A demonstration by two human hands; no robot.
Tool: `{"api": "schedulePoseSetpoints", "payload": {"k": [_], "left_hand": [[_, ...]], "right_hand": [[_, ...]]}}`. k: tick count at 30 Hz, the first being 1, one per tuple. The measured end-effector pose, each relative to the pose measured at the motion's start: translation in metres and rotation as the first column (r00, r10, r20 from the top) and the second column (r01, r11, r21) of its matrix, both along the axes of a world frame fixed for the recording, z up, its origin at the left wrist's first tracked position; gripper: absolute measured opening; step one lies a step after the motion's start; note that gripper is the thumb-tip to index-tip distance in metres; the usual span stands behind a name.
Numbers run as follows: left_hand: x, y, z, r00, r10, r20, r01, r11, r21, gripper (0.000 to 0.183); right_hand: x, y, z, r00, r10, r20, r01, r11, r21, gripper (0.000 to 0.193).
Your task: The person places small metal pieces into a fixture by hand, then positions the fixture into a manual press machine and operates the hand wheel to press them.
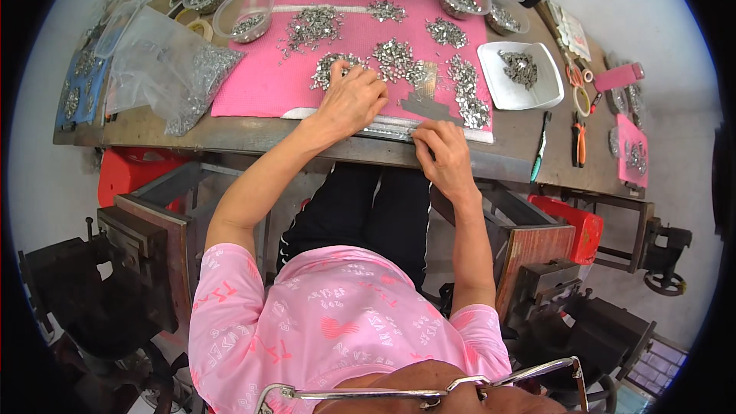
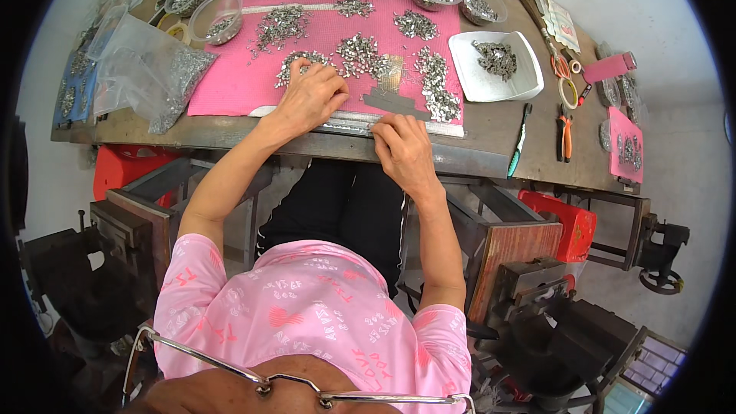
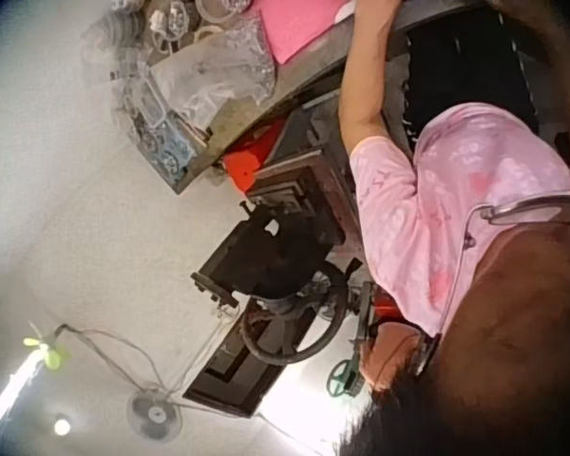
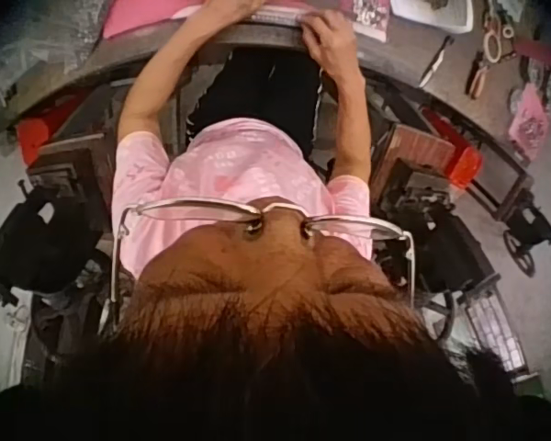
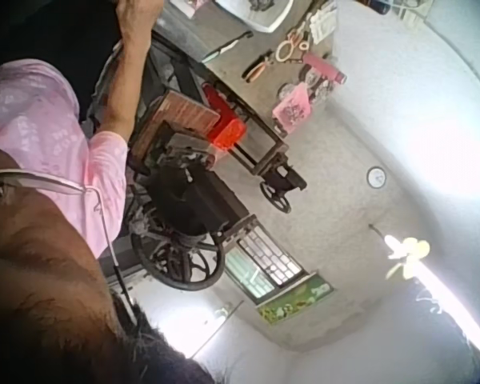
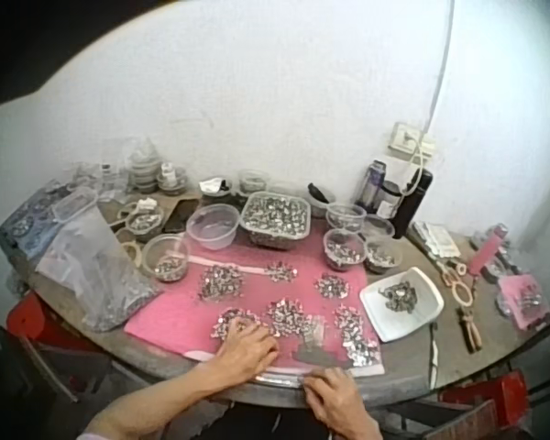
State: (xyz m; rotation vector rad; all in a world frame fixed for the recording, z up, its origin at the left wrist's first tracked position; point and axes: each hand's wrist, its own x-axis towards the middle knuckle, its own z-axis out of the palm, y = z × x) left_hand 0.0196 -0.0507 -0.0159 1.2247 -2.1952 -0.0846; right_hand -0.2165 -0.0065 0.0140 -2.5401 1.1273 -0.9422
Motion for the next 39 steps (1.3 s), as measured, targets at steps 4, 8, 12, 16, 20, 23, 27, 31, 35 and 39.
{"api": "schedulePoseSetpoints", "payload": {"k": [4, 8, 12, 16, 20, 23, 27, 31, 35, 39], "left_hand": [[-0.001, 0.001, -0.002, 1.000, -0.008, -0.001, 0.008, 1.000, 0.013, 0.008], [0.000, 0.000, -0.001, 0.998, -0.051, -0.020, 0.052, 0.997, 0.051, 0.006], [0.004, 0.000, -0.002, 0.999, -0.049, -0.004, 0.049, 0.998, 0.035, 0.008], [0.005, -0.003, -0.002, 0.999, -0.050, 0.016, 0.049, 0.997, 0.052, 0.009], [0.003, -0.008, -0.001, 0.996, -0.071, 0.053, 0.068, 0.997, 0.048, 0.008], [0.005, -0.008, -0.002, 0.993, -0.108, 0.045, 0.108, 0.994, 0.016, 0.007], [0.012, -0.008, 0.002, 0.994, -0.096, 0.060, 0.093, 0.995, 0.039, 0.007], [0.009, -0.005, 0.004, 0.995, -0.080, 0.052, 0.078, 0.996, 0.048, 0.008], [0.007, -0.004, 0.003, 0.992, -0.100, 0.073, 0.098, 0.994, 0.041, 0.006], [0.004, -0.002, -0.004, 0.997, -0.080, 0.000, 0.079, 0.996, 0.042, 0.006]], "right_hand": [[-0.005, -0.011, 0.008, 0.997, 0.083, 0.011, -0.083, 0.995, 0.052, 0.010], [0.012, -0.046, -0.008, 0.999, 0.023, 0.039, -0.026, 0.995, 0.094, 0.009], [0.027, -0.063, -0.021, 0.998, 0.036, -0.047, -0.033, 0.998, 0.053, 0.008], [0.026, -0.065, -0.018, 0.996, 0.038, -0.087, -0.034, 0.999, 0.037, 0.008], [0.024, -0.065, -0.015, 0.988, 0.026, -0.152, -0.026, 1.000, 0.001, 0.009], [0.021, -0.063, -0.014, 0.990, 0.011, -0.143, -0.005, 0.999, 0.042, 0.009], [0.015, -0.044, 0.001, 0.985, -0.129, 0.116, 0.064, 0.893, 0.445, 0.008], [0.004, -0.018, -0.005, 0.965, -0.166, 0.201, 0.058, 0.889, 0.455, 0.004], [0.006, -0.005, -0.022, 0.922, -0.167, 0.350, 0.039, 0.938, 0.345, 0.007], [0.011, 0.001, -0.029, 0.922, -0.151, 0.356, 0.044, 0.956, 0.290, 0.006]]}}
